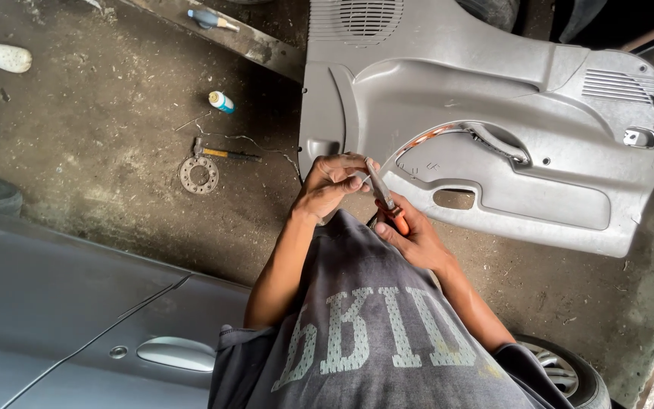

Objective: The person uses pliers to bend and shape a thin metal wire while standing next to a detached car door panel. The hands repeatedly grip and twist the wire, manipulating it into a specific form. The task takes place in a workshop environment with various tools and car parts visible on the floor.

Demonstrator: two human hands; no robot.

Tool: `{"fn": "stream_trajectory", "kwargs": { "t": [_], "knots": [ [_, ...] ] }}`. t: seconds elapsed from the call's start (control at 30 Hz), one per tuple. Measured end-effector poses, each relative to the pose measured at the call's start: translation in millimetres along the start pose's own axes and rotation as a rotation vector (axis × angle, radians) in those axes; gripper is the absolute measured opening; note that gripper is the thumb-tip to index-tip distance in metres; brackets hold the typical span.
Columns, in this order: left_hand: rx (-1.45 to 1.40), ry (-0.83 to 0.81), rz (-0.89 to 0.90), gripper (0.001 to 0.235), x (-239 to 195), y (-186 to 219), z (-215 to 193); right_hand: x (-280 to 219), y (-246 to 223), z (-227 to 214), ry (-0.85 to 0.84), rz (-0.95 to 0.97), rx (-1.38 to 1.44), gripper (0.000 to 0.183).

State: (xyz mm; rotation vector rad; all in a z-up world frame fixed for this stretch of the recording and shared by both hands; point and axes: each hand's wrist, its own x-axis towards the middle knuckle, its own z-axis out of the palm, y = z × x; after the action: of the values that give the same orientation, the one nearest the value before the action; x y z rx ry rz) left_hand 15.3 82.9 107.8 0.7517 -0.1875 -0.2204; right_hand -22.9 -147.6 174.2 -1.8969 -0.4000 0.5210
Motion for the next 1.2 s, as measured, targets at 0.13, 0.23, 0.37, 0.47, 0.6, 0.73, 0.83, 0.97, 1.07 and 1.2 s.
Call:
{"fn": "stream_trajectory", "kwargs": {
  "t": [0.13,0.23,0.37,0.47,0.6,0.73,0.83,0.97,1.07,1.2],
  "knots": [
    [-0.133,-0.198,0.047,0.037,-0.3,-9.1,-14.6,-5.8,8.6,2.1,-0.119,0.069,0.071,0.057],
    [-0.112,-0.252,0.013,0.04,-0.1,8.4,-1.4,-10.6,16.0,6.9,-0.142,-0.061,0.119,0.051],
    [-0.066,-0.273,-0.095,0.043,-2.3,22.0,9.2,-12.1,21.5,9.7,-0.143,-0.005,0.084,0.043],
    [-0.127,-0.345,-0.136,0.041,-5.6,16.8,8.2,-12.2,24.4,12.4,-0.138,-0.101,0.047,0.045],
    [-0.204,-0.432,-0.073,0.039,-6.9,14.4,9.2,-13.2,33.1,21.1,-0.097,-0.255,0.021,0.057],
    [-0.031,-0.368,-0.075,0.037,-12.2,18.7,3.1,-11.8,26.5,23.6,-0.104,-0.211,0.014,0.054],
    [0.017,-0.386,-0.054,0.039,-14.5,31.0,13.3,-10.3,24.8,25.0,-0.04,-0.377,0.071,0.059],
    [-0.007,-0.296,-0.09,0.043,-19.2,34.4,23.8,-12.9,28.1,25.5,-0.036,-0.331,0.049,0.06],
    [0.021,-0.232,-0.094,0.045,-21.0,36.2,31.8,-11.7,21.5,25.2,-0.017,-0.241,0.055,0.058],
    [0.103,-0.112,-0.034,0.038,-23.1,32.6,42.5,-10.6,16.7,23.9,0.019,-0.155,-0.022,0.051]
  ]
}}
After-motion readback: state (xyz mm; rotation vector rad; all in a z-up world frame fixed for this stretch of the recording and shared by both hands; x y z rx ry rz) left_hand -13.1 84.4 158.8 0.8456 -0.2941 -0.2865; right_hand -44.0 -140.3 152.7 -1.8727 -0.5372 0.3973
